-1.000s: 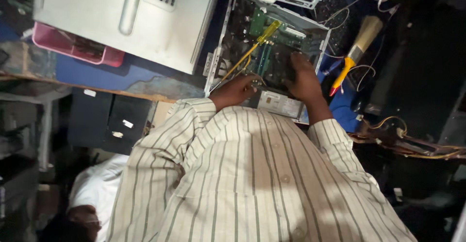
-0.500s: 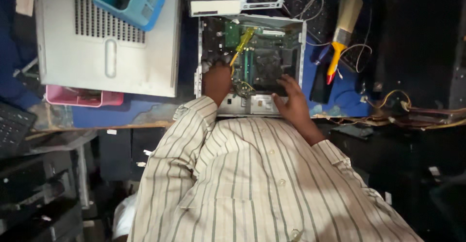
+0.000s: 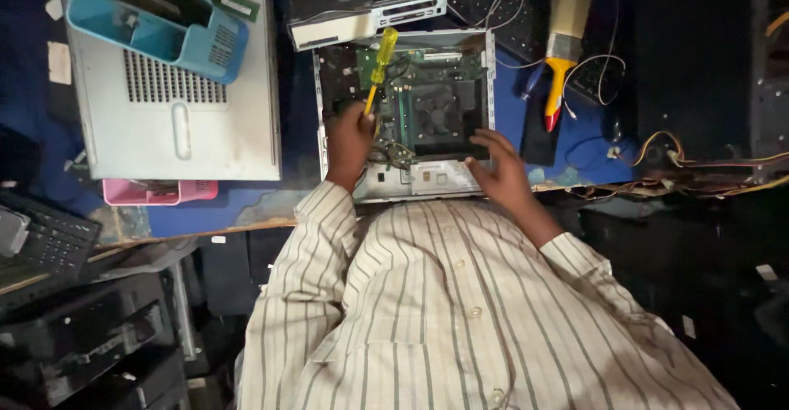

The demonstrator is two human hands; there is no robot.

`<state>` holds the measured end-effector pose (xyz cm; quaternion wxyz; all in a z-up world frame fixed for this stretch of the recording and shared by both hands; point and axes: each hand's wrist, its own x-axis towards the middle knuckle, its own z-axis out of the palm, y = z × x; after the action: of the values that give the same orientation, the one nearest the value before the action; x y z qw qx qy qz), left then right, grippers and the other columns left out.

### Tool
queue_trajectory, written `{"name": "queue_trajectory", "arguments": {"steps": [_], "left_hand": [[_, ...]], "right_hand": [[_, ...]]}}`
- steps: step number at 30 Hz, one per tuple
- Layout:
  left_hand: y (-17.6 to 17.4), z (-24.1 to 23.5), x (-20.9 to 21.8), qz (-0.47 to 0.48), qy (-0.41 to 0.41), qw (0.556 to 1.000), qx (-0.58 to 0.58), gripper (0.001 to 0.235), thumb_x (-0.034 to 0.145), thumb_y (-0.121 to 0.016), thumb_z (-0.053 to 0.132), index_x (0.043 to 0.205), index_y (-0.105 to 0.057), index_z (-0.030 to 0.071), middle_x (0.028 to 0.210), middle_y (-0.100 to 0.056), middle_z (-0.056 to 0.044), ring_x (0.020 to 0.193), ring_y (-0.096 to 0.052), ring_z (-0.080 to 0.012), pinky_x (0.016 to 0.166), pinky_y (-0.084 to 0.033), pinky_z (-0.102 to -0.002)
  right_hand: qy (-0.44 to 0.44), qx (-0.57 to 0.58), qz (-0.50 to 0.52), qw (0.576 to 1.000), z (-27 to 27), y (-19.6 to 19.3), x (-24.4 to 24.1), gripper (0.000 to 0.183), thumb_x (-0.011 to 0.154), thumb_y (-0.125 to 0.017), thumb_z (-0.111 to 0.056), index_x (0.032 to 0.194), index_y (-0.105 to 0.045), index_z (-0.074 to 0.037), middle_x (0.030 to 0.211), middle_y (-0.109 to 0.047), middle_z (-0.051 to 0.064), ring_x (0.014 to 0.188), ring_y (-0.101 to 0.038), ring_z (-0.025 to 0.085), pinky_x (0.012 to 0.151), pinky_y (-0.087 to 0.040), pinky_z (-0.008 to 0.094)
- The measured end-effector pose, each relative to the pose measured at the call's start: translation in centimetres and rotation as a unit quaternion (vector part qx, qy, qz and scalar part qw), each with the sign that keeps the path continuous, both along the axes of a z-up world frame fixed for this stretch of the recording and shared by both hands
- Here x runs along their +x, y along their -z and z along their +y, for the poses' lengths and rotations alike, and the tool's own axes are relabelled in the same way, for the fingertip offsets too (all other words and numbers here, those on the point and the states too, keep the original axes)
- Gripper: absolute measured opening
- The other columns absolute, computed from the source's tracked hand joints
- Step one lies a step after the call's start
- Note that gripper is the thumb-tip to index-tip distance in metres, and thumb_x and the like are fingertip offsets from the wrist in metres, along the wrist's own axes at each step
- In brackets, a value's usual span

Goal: The person cleans a CPU cooler with a brush, then installs it into a computer case. They use a screwdriver to secure the cooler and other components inside the case.

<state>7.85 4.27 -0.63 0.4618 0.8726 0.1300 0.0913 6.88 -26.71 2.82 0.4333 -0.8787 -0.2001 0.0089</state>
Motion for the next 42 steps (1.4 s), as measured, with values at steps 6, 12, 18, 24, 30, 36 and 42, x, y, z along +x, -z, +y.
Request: {"name": "queue_trajectory", "arguments": {"steps": [6, 12, 18, 24, 30, 36, 42], "left_hand": [[-8.2, -3.7, 0.6, -0.079, 0.076, 0.984, -0.141, 0.024, 0.100, -0.069, 0.018, 0.120, -0.067, 0.004, 0.097, -0.075, -0.012, 0.085, -0.072, -0.0210, 0.077, -0.056, -0.031], [-10.8, -8.4, 2.2, -0.085, 0.218, 0.946, -0.223, 0.020, 0.105, -0.063, 0.010, 0.124, -0.064, 0.001, 0.104, -0.075, -0.009, 0.097, -0.074, -0.0160, 0.086, -0.057, -0.028], [-8.2, -10.9, 2.3, -0.083, 0.263, 0.935, -0.222, 0.027, 0.107, -0.060, 0.008, 0.134, -0.060, 0.000, 0.110, -0.074, -0.010, 0.103, -0.072, -0.0160, 0.092, -0.055, -0.030], [-5.5, -11.6, 2.2, -0.086, 0.291, 0.931, -0.203, 0.028, 0.108, -0.060, 0.007, 0.135, -0.060, 0.001, 0.117, -0.071, -0.013, 0.108, -0.069, -0.0190, 0.096, -0.054, -0.032], [-4.0, -11.8, 2.2, -0.074, 0.275, 0.940, -0.186, 0.022, 0.106, -0.062, 0.009, 0.127, -0.064, 0.002, 0.113, -0.070, -0.012, 0.101, -0.071, -0.0194, 0.087, -0.056, -0.030], [-3.4, -12.0, 2.5, -0.106, 0.297, 0.935, -0.159, 0.022, 0.107, -0.061, 0.009, 0.127, -0.064, 0.001, 0.112, -0.070, -0.013, 0.101, -0.069, -0.0196, 0.089, -0.054, -0.032], [-3.4, -12.1, 2.7, -0.072, 0.293, 0.933, -0.195, 0.020, 0.106, -0.061, 0.010, 0.124, -0.064, 0.001, 0.107, -0.070, -0.011, 0.097, -0.069, -0.0164, 0.084, -0.054, -0.029]], "right_hand": [[-0.057, 0.215, 0.140, 0.965, 0.9, -6.9, 4.7, 0.039, 0.104, -0.067, -0.007, 0.140, -0.055, 0.001, 0.136, -0.064, 0.014, 0.124, -0.066, 0.020, 0.107, -0.054, 0.036], [-0.205, 0.228, -0.021, 0.952, 1.8, -17.0, 8.4, 0.057, 0.113, -0.061, -0.005, 0.162, -0.030, -0.001, 0.155, -0.055, 0.018, 0.137, -0.061, 0.027, 0.120, -0.051, 0.040], [-0.202, 0.152, -0.002, 0.968, 1.4, -20.0, 8.2, 0.048, 0.108, -0.063, -0.003, 0.153, -0.045, -0.003, 0.134, -0.070, 0.016, 0.124, -0.072, 0.024, 0.104, -0.060, 0.036], [-0.196, 0.154, -0.010, 0.968, 0.4, -17.5, 7.7, 0.041, 0.104, -0.063, -0.002, 0.144, -0.051, 0.000, 0.125, -0.072, 0.017, 0.118, -0.074, 0.027, 0.100, -0.059, 0.036], [-0.200, 0.144, -0.014, 0.969, -0.4, -15.9, 7.4, 0.041, 0.104, -0.063, -0.003, 0.143, -0.052, -0.002, 0.123, -0.073, 0.016, 0.116, -0.075, 0.028, 0.098, -0.059, 0.036], [-0.200, 0.133, -0.030, 0.970, -0.8, -15.8, 7.4, 0.040, 0.104, -0.062, -0.004, 0.142, -0.052, -0.002, 0.126, -0.071, 0.017, 0.116, -0.073, 0.031, 0.097, -0.058, 0.037], [-0.194, 0.132, -0.012, 0.972, -0.9, -15.3, 7.5, 0.040, 0.104, -0.062, -0.004, 0.143, -0.053, -0.003, 0.125, -0.072, 0.016, 0.116, -0.074, 0.030, 0.097, -0.058, 0.037]]}}
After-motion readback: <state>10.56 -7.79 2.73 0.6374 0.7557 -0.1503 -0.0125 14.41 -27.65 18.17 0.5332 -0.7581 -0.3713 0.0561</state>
